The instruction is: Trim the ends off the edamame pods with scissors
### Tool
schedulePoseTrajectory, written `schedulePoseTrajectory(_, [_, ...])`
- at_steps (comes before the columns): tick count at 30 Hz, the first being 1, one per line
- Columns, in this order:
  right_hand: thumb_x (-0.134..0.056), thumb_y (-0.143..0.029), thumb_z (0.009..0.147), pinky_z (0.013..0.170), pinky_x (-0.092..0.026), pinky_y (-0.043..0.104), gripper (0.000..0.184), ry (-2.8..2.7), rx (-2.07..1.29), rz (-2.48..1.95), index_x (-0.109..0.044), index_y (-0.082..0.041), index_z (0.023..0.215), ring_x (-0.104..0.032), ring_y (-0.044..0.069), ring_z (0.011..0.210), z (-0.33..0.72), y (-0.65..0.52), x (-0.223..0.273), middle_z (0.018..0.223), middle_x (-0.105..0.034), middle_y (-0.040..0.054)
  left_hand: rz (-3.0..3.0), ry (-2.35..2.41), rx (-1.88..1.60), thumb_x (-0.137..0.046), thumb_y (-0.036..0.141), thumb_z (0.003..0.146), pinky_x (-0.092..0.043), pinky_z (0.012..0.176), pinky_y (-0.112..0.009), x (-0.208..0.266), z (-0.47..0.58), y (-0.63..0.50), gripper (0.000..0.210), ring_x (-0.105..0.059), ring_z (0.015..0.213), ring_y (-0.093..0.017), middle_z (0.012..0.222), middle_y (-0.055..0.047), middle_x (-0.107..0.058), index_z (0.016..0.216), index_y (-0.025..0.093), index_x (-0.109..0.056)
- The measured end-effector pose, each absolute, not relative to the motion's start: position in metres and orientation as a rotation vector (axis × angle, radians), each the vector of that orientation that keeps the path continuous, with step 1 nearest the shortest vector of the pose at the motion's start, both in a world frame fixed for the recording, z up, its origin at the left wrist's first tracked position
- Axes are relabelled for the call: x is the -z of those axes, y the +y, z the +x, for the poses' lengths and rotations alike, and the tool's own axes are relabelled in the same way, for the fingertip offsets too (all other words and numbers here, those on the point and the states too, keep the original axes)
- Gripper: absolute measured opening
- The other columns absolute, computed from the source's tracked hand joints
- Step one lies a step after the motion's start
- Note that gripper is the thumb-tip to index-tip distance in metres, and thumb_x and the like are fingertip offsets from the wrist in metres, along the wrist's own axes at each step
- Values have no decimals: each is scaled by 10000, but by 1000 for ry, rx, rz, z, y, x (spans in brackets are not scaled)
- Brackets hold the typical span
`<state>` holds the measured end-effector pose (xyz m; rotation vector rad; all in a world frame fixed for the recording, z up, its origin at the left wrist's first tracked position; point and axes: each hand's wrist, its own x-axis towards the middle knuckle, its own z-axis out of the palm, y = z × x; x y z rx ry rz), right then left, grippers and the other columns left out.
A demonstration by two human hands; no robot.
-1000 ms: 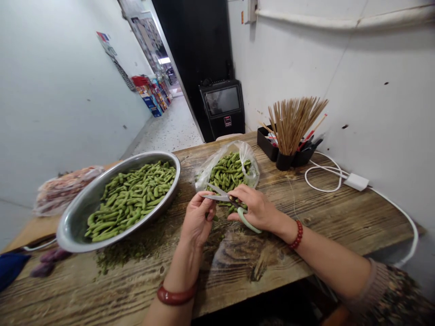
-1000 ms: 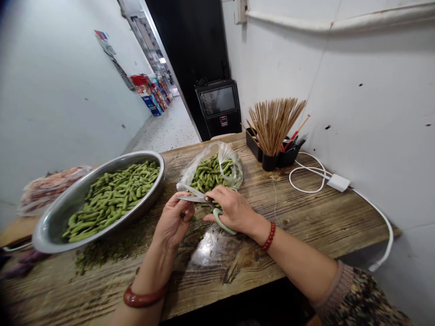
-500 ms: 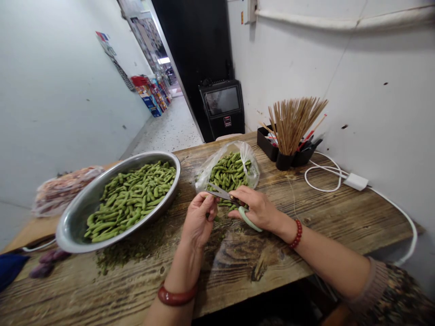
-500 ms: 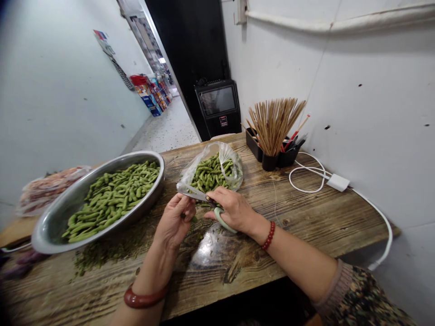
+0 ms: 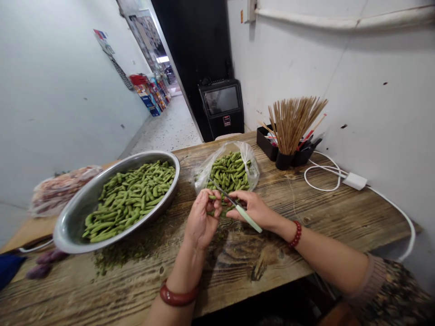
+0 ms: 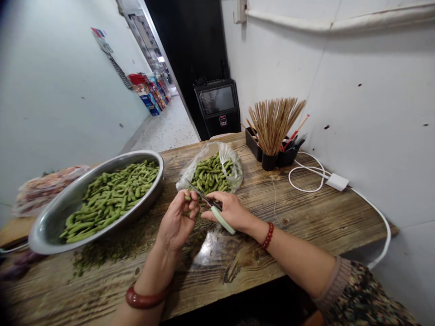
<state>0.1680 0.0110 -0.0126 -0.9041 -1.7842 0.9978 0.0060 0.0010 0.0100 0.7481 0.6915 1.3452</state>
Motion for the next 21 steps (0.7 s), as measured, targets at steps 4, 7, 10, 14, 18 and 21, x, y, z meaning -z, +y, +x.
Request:
schedulePoseTrajectory(4, [-737, -242, 697, 679, -468, 243, 327, -1731, -1131, -927, -650, -141, 995, -606, 137, 724, 163, 7, 13, 850, -674, 17, 720, 656, -1375, -608, 282, 846, -409, 524, -170, -8, 9, 2, 154, -485, 619, -73, 807, -10, -558, 782, 152, -555])
schedulePoseTrajectory(7, [-719, -244, 707, 689, -479, 250, 304, -1670, -1184, -896, -633, -143, 981, -614, 149, 763, 159, 7, 17, 875, -674, 28, 713, 641, -1385, -609, 286, 844, -414, 540, -181, -6, 13, 2, 157, -489, 622, -78, 810, -7, -556, 776, 158, -547])
schedulePoseTrajectory(10, [-683, -201, 718, 730, -496, 267, 265, -1591, -1254, -831, -614, -157, 970, -627, 148, 776, 154, 8, 22, 875, -673, 22, 714, 632, -1392, -612, 281, 841, -403, 529, -181, -6, 17, 1, 152, -489, 619, -80, 804, -7, -556, 774, 161, -546])
schedulePoseTrajectory(14, [-657, -129, 683, 726, -503, 260, 284, -1487, -1360, -796, -598, -159, 960, -625, 134, 772, 153, 9, 23, 855, -652, 9, 737, 615, -1388, -613, 271, 838, -443, 591, -204, -8, 15, 1, 135, -521, 664, -97, 822, -13, -578, 780, 166, -551])
schedulePoseTrajectory(18, [-673, -152, 662, 541, -468, 197, 277, -1355, -1460, -892, -579, -160, 922, -559, 70, 593, 158, 11, 17, 817, -577, -21, 678, 671, -1477, -655, 265, 796, -489, 703, -243, -11, -2, 7, 138, -571, 766, -121, 852, -18, -605, 761, 166, -565])
schedulePoseTrajectory(21, [-702, -229, 666, 467, -446, 177, 300, -1197, -1588, -884, -556, -168, 922, -548, 52, 540, 163, 12, 11, 825, -546, -30, 668, 801, -1422, -689, 243, 751, -441, 547, -187, -11, -8, 9, 123, -512, 600, -79, 740, 4, -577, 783, 157, -607])
